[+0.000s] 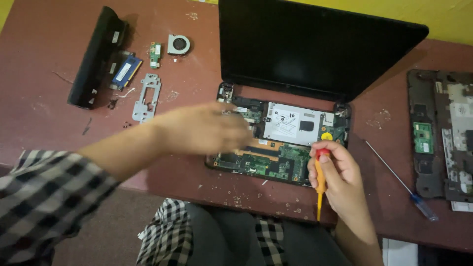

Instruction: A person uses a screwdriver to manipulate and disconnect a ribbon cable from a laptop motherboard during disassembly.

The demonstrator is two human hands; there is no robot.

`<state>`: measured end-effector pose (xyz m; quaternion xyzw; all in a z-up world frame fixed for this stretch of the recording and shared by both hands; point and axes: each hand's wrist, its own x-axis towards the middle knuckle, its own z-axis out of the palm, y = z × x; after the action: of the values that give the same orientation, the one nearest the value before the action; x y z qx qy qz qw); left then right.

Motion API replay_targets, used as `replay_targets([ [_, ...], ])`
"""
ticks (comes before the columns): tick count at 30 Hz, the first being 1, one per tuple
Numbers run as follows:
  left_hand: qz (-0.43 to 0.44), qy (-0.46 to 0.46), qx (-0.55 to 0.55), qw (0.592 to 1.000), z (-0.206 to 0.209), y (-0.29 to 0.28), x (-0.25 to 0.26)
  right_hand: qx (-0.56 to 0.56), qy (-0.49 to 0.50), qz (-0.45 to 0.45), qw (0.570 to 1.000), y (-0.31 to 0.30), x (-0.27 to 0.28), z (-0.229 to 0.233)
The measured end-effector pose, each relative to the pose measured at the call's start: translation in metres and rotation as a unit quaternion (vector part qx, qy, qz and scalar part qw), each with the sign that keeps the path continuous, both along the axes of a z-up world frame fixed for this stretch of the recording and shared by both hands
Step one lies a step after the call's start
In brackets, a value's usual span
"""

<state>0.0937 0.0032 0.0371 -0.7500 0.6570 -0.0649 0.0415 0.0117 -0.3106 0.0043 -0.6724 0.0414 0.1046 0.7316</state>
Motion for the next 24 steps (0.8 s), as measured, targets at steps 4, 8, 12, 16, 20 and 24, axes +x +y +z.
replay_targets([
  [4,0.132,-0.047,-0.108,0.984,0.025,0.054,-0.003,0.013,0.008,-0.001,1.0,-0.002,-0.001,-0.002],
  [8,0.391,-0.053,-0.051,0.917,0.034,0.12,-0.031,-0.01,0.0,0.0,1.0,-0.001,-0.001,-0.002],
  [12,0.559,-0.063,0.018,0.827,0.014,0.165,-0.066,-0.011,-0.018,-0.003,1.0,-0.001,-0.001,-0.009],
  [16,0.589,-0.068,0.035,0.804,-0.012,0.187,-0.089,0.01,-0.025,0.005,1.0,-0.001,0.0,-0.009],
  [20,0.596,-0.046,0.037,0.801,-0.017,0.182,-0.094,0.015,-0.024,-0.019,0.999,-0.001,0.001,-0.011],
  [24,0.579,-0.023,0.023,0.815,-0.011,0.172,-0.09,0.033,-0.024,-0.021,0.999,-0.002,0.001,-0.011],
])
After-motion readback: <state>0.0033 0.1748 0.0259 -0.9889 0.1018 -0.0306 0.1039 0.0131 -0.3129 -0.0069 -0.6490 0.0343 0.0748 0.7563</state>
